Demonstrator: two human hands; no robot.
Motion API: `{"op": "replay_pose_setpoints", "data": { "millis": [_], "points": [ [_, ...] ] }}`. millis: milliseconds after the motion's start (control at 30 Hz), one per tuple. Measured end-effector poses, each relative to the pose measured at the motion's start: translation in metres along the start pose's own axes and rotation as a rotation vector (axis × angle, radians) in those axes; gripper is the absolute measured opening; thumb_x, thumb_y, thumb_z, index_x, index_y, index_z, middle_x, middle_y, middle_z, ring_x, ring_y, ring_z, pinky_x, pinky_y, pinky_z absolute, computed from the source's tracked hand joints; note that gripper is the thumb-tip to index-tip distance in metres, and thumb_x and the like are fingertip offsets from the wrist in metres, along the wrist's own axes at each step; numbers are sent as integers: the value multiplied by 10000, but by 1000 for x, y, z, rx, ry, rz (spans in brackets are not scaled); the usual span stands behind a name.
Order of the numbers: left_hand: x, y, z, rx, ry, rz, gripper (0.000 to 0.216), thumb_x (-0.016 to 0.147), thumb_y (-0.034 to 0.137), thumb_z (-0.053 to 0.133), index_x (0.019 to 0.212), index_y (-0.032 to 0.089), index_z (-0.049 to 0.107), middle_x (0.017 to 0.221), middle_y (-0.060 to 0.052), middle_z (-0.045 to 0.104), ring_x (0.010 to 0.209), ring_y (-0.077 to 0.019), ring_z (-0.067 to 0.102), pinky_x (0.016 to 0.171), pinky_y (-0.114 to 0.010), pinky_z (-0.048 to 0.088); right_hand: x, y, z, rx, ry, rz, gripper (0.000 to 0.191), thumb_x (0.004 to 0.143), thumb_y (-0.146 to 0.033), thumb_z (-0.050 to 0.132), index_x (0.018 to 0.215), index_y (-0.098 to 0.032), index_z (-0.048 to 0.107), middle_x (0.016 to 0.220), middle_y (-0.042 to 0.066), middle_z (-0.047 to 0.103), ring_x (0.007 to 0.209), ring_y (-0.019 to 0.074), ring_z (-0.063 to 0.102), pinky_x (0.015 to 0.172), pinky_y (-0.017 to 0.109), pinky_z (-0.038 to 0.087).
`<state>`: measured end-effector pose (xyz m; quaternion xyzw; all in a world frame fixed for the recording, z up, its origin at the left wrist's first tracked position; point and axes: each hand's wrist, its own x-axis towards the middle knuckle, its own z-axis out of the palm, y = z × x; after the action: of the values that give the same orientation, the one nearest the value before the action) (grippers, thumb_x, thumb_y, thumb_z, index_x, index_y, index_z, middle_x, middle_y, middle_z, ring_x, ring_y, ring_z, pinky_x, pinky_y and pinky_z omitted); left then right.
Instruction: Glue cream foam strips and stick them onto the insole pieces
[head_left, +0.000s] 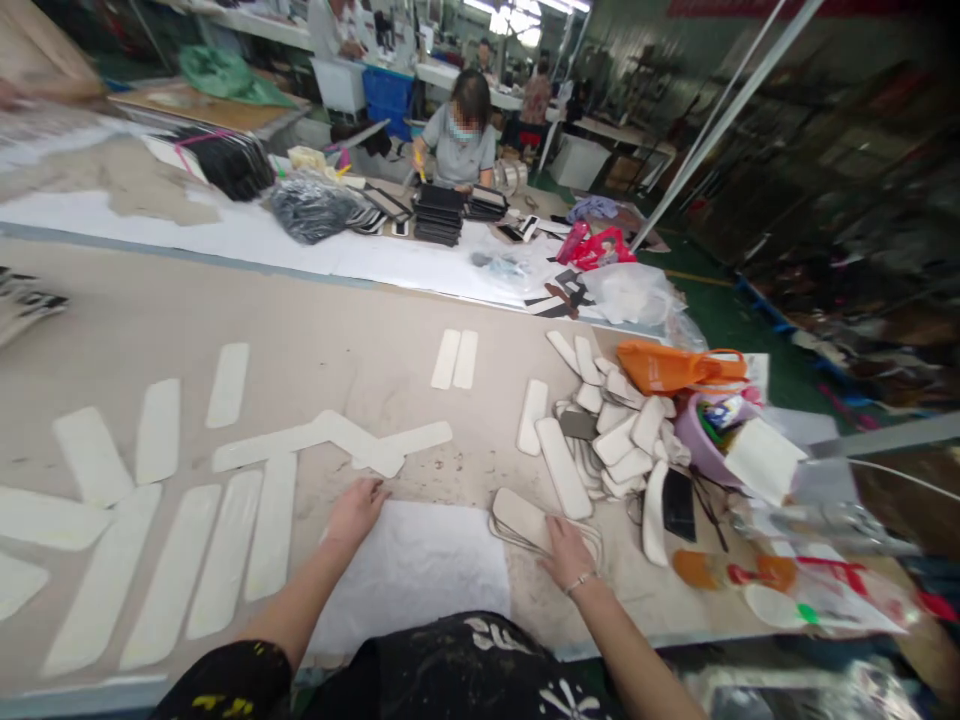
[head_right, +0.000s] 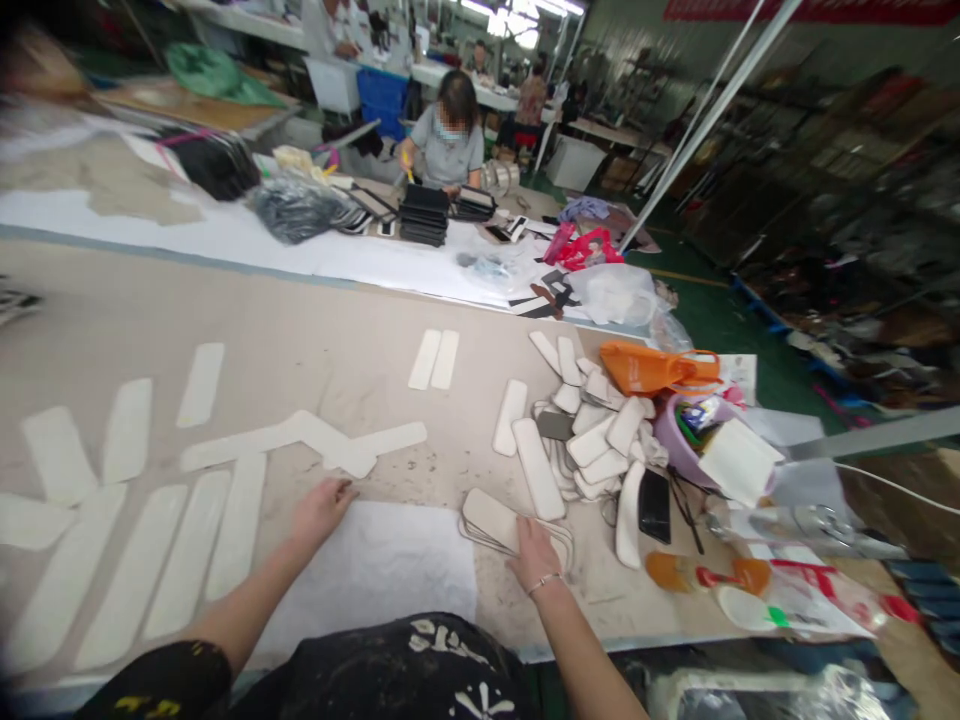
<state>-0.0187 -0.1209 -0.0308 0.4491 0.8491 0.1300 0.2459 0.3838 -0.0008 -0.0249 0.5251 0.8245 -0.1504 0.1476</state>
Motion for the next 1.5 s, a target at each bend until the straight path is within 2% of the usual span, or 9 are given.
{"op": "replay_pose_setpoints", "data": {
  "millis": [133,300,433,600,833,1167,1267,1400,1500],
  "points": [
    [10,6,-5,73,-20,56,299,841,346,469,1063,182,585,1123,-123,590,1001,-251,564,841,-338,408,3,4,15,-77,17,-64,622,680,-94,609,1286,-113,469,1274,180,497,1169,286,470,1002,363,348],
    [25,13,-3,176,-72,100,280,850,355,448,1017,190,601,1062,-121,586,962,-250,571,801,-344,418,8,13,0,-115,-53,-142,401,779,-61,474,1162,-109,584,1230,176,550,1102,249,528,926,317,405],
    [34,16,-2,244,-139,119,289,867,343,402,915,183,637,1004,-123,593,928,-251,580,782,-355,422,-5,6,-11,-116,53,-114,440,838,-59,368,1220,-167,558,1258,129,557,1100,238,536,903,333,434],
    [39,16,-1,270,-165,173,335,873,271,351,844,151,662,957,-163,594,915,-271,581,781,-383,418,-35,-46,-3,-28,168,-320,457,855,-81,370,1271,-186,526,1290,109,538,1156,247,498,968,361,415],
    [41,21,-9,279,-137,224,259,833,214,409,871,133,652,963,-151,590,904,-253,584,778,-362,420,-42,-111,31,132,15,-577,450,792,-283,617,1231,-216,552,1304,123,521,1119,278,529,961,423,437],
    [40,7,-84,25,370,335,217,833,302,454,818,178,632,793,-36,619,707,-137,572,676,-245,422,27,-131,-12,398,177,-564,505,801,-171,531,1303,-165,469,1307,137,510,1190,254,474,1005,428,410],
    [38,2,-96,-38,417,409,209,824,309,476,793,177,635,732,-24,605,642,-122,545,640,-237,418,60,-168,-29,790,105,-337,423,828,-277,534,1240,-181,521,1214,134,581,1077,241,565,939,429,462],
    [31,1,-88,-50,384,480,200,831,293,476,813,177,637,762,-33,618,646,-121,552,628,-237,422,99,-213,-53,1535,-294,208,347,872,-431,480,1054,-154,584,1020,126,656,840,198,661,692,345,559],
    [28,-1,-77,-63,360,518,187,839,280,479,825,175,632,787,-40,626,661,-123,571,624,-232,435,118,-229,-65,1802,-408,375,279,847,-381,551,905,-115,608,844,107,678,686,158,659,569,262,541]
  ]
}}
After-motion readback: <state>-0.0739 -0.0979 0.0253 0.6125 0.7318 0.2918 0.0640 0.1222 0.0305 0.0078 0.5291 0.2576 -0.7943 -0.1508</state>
